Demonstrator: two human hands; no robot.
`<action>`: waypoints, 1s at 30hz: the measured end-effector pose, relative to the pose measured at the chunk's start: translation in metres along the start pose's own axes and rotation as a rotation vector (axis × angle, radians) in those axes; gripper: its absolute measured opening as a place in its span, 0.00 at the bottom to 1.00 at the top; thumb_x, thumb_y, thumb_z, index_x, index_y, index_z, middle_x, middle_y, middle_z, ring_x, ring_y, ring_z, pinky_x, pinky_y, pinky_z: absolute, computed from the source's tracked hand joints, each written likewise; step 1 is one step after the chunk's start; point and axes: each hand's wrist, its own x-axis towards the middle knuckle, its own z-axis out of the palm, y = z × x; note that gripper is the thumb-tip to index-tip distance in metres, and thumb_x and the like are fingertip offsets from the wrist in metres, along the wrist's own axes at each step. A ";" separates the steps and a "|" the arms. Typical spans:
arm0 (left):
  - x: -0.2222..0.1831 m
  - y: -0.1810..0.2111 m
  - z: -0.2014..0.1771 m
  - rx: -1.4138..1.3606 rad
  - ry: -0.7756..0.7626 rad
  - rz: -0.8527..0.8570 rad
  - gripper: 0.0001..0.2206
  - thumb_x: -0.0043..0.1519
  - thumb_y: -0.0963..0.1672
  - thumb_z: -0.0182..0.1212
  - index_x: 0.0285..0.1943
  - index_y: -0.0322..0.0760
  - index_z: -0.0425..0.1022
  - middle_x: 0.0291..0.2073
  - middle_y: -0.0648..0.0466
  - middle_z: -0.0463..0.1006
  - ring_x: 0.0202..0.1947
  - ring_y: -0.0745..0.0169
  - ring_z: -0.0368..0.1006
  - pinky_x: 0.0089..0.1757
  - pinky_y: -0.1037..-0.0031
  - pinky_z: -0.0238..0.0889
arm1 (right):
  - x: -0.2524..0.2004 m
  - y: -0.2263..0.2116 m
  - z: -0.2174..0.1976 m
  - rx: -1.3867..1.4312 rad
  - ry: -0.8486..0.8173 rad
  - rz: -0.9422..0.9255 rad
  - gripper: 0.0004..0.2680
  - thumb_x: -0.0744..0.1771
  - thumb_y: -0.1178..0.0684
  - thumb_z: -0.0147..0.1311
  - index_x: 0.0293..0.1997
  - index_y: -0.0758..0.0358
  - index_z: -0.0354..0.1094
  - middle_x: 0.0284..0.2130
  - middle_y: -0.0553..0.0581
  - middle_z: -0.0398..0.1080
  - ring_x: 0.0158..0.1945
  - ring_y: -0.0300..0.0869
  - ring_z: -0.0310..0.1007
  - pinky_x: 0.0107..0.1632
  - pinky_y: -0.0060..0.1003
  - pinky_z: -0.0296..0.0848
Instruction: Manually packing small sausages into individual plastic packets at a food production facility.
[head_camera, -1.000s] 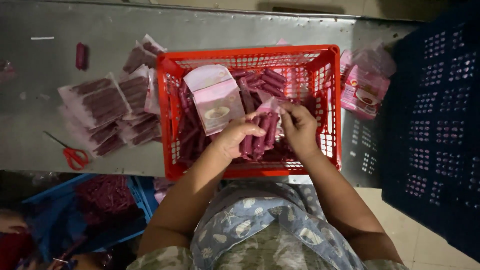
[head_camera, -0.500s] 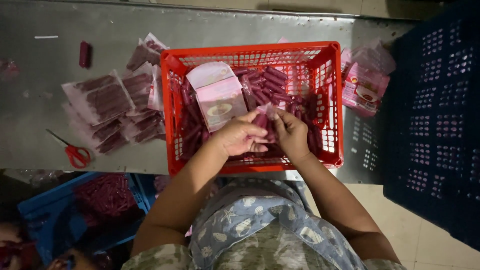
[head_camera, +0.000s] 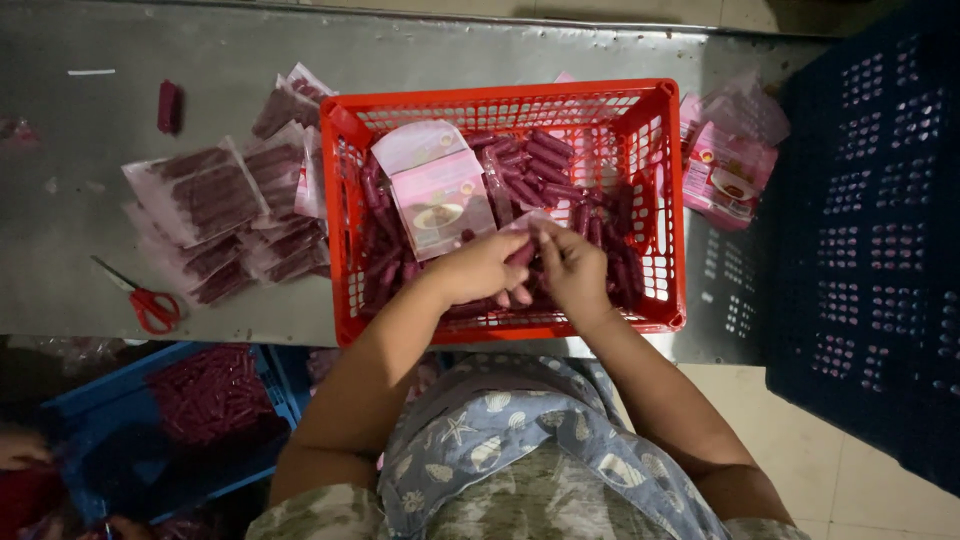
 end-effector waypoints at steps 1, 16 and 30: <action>-0.002 0.008 0.000 -0.002 0.001 0.000 0.33 0.63 0.37 0.56 0.79 0.34 0.47 0.69 0.33 0.61 0.38 0.49 0.83 0.29 0.72 0.80 | 0.000 -0.006 0.002 0.000 -0.002 0.000 0.06 0.69 0.59 0.55 0.46 0.63 0.79 0.39 0.65 0.79 0.50 0.57 0.78 0.50 0.48 0.75; -0.021 0.026 0.026 0.848 0.568 0.252 0.23 0.66 0.42 0.49 0.72 0.30 0.63 0.76 0.37 0.46 0.75 0.31 0.42 0.69 0.47 0.41 | -0.001 -0.026 0.003 0.054 0.008 0.028 0.06 0.70 0.59 0.55 0.36 0.63 0.78 0.31 0.61 0.79 0.39 0.37 0.73 0.40 0.40 0.72; -0.045 0.083 -0.019 0.664 0.126 0.589 0.19 0.64 0.37 0.53 0.66 0.29 0.71 0.63 0.35 0.71 0.67 0.40 0.64 0.66 0.56 0.54 | 0.019 -0.014 -0.014 1.184 -0.494 0.195 0.29 0.61 0.47 0.68 0.67 0.67 0.60 0.54 0.68 0.72 0.55 0.52 0.75 0.53 0.50 0.78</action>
